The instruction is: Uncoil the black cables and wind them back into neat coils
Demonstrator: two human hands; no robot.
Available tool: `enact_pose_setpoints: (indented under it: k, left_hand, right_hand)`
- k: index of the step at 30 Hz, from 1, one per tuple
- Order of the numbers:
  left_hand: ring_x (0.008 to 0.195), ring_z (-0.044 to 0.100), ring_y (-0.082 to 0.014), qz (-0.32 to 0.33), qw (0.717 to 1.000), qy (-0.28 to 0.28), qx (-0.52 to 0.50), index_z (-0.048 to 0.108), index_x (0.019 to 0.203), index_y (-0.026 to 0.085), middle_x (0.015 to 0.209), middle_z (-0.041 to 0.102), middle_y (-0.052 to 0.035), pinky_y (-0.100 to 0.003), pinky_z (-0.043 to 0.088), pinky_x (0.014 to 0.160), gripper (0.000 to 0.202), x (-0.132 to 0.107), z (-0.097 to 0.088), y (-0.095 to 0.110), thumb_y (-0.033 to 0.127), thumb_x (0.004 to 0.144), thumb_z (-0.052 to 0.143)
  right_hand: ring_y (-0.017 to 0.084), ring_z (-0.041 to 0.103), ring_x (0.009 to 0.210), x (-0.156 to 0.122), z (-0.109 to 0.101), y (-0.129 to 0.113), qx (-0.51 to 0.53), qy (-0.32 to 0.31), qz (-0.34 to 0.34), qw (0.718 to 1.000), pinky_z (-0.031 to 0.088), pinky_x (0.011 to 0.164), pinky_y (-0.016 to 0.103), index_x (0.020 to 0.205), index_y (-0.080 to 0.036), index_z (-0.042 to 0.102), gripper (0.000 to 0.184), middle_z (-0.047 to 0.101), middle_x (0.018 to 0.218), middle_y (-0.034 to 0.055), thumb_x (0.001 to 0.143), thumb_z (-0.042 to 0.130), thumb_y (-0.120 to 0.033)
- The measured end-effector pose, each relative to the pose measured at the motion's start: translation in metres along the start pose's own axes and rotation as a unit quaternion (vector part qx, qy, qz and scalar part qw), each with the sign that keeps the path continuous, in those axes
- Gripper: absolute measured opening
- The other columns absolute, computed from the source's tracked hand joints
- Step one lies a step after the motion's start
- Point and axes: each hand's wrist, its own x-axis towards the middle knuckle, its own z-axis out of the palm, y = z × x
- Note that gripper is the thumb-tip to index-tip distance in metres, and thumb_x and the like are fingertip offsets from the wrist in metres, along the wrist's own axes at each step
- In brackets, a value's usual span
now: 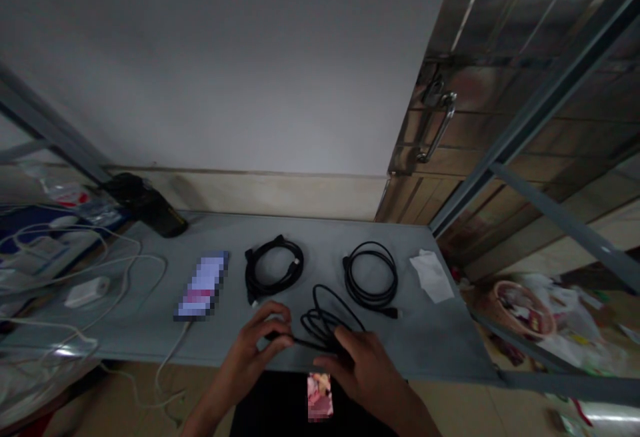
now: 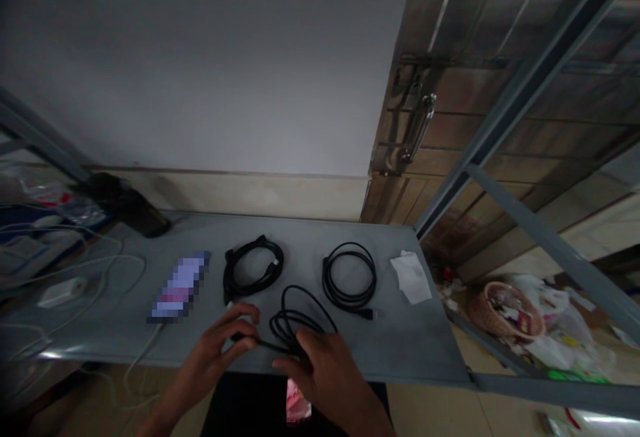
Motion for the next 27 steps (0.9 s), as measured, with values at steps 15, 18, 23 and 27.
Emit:
enact_pose_setpoints:
  k: [15, 18, 23, 27]
  left_hand:
    - [0.168, 0.039, -0.0452, 0.035, 0.997, -0.068, -0.024, 0.061, 0.164, 0.043, 0.178, 0.050, -0.0137, -0.069, 0.028, 0.137, 0.119, 0.030, -0.046, 0.053, 0.048, 0.056, 0.113]
    - [0.154, 0.057, -0.0450, 0.023, 0.993, -0.118, 0.011, 0.077, 0.147, 0.042, 0.160, 0.070, -0.0119, -0.065, 0.045, 0.128, 0.098, 0.042, -0.052, 0.082, 0.040, 0.056, 0.113]
    - [0.065, 0.067, -0.0225, -0.018, 0.982, -0.187, 0.018, 0.091, 0.098, 0.033, 0.073, 0.076, -0.0008, -0.029, 0.051, 0.064, 0.008, 0.057, -0.061, 0.089, 0.035, 0.091, 0.091]
    - [0.065, 0.064, -0.0217, 0.064, 0.981, -0.155, 0.093, 0.090, 0.088, 0.031, 0.069, 0.072, -0.0002, -0.028, 0.047, 0.066, 0.015, 0.076, -0.075, 0.069, 0.033, 0.078, 0.102]
  right_hand:
    - [0.013, 0.054, 0.061, 0.068, -0.047, -0.051, 0.163, -0.103, -0.061, 0.979, 0.039, 0.066, 0.028, 0.077, -0.023, 0.059, 0.062, 0.054, 0.065, -0.0059, 0.115, 0.053, -0.071]
    - [0.013, 0.061, 0.064, 0.088, -0.048, -0.058, 0.152, -0.097, -0.111, 0.977, 0.042, 0.067, 0.027, 0.081, -0.023, 0.068, 0.061, 0.064, 0.068, -0.0041, 0.117, 0.051, -0.069]
    - [0.015, 0.075, 0.080, 0.110, -0.046, -0.055, 0.055, -0.035, -0.206, 0.976, 0.049, 0.075, 0.027, 0.105, -0.024, 0.079, 0.049, 0.081, 0.089, 0.0005, 0.119, 0.052, -0.062]
    - [0.017, 0.074, 0.081, 0.132, -0.035, -0.046, -0.059, -0.018, -0.276, 0.959, 0.050, 0.073, 0.031, 0.108, -0.021, 0.075, 0.052, 0.078, 0.090, 0.0020, 0.118, 0.051, -0.066]
